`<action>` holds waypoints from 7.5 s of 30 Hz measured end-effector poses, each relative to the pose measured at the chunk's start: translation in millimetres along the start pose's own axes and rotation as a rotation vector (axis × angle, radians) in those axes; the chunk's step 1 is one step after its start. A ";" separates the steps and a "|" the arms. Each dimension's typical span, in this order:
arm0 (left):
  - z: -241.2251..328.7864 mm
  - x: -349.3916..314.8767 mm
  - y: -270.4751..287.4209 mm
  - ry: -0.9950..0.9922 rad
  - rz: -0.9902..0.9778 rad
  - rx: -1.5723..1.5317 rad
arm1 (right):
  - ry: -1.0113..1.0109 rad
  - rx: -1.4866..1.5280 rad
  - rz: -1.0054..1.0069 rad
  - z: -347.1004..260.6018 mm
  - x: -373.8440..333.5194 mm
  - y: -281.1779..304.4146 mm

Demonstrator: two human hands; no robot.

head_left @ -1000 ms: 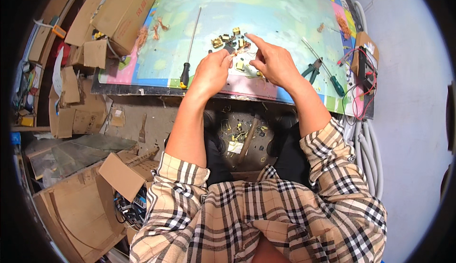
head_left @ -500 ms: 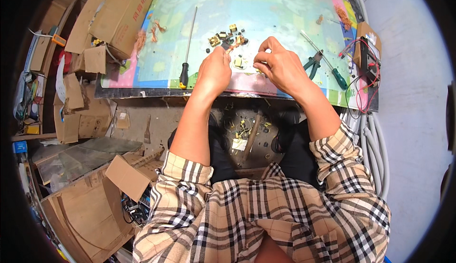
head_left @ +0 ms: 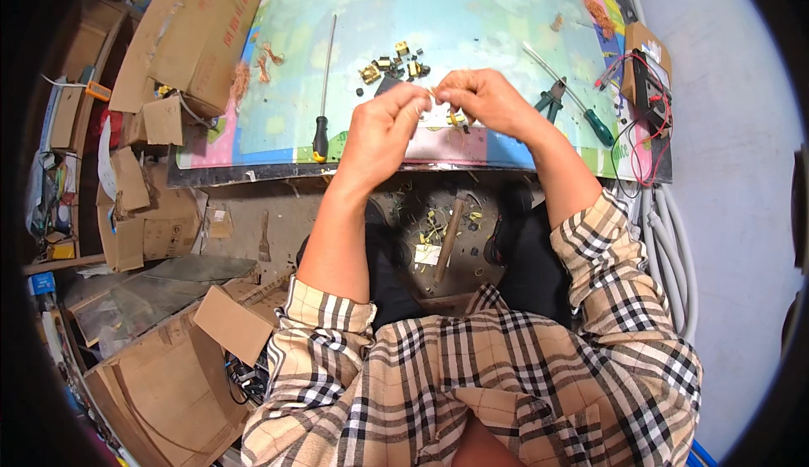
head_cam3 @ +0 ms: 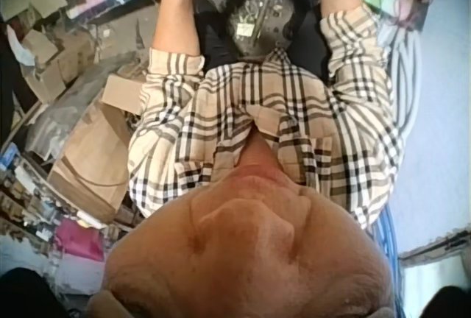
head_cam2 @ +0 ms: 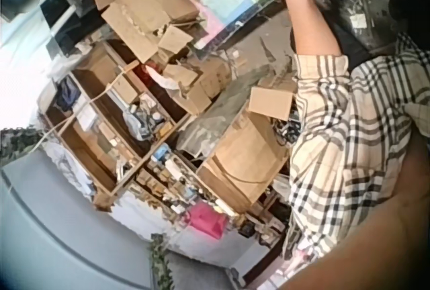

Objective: The person sits on the floor and assembles small electronic components by hand, connecting wires to connectors and arranging them on a low table. The person occasionally reaches down to retrieve additional parts from the floor.

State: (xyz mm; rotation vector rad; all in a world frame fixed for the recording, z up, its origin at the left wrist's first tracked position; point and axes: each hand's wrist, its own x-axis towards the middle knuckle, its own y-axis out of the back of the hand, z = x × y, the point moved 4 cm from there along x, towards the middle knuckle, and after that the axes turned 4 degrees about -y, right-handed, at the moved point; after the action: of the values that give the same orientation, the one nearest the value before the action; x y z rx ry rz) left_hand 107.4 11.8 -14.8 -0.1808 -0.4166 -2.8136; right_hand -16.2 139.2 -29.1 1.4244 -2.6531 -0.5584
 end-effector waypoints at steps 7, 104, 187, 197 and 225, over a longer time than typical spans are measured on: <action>1.2 6.3 1.8 -0.130 0.354 0.788 | 0.354 -0.480 0.185 -22.0 -23.7 -29.1; -17.9 -7.4 -18.5 0.100 0.246 -0.557 | -0.266 1.073 -0.024 11.5 -1.6 -49.2; -127.8 42.8 -2.8 0.281 -0.060 0.676 | -0.635 -1.014 0.104 87.1 28.5 -16.5; -136.5 46.5 -20.4 0.102 -0.125 0.738 | -0.655 -1.017 0.126 78.2 19.9 4.8; -134.6 39.7 26.6 0.662 -0.053 -0.840 | -0.063 -1.087 -0.079 71.0 27.4 -55.7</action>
State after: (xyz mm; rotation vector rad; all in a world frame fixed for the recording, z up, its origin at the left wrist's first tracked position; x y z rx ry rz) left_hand 66.8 -63.6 -129.1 0.5833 0.9071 -2.6917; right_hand -4.5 108.6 -117.5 1.1049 -1.7209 -1.6920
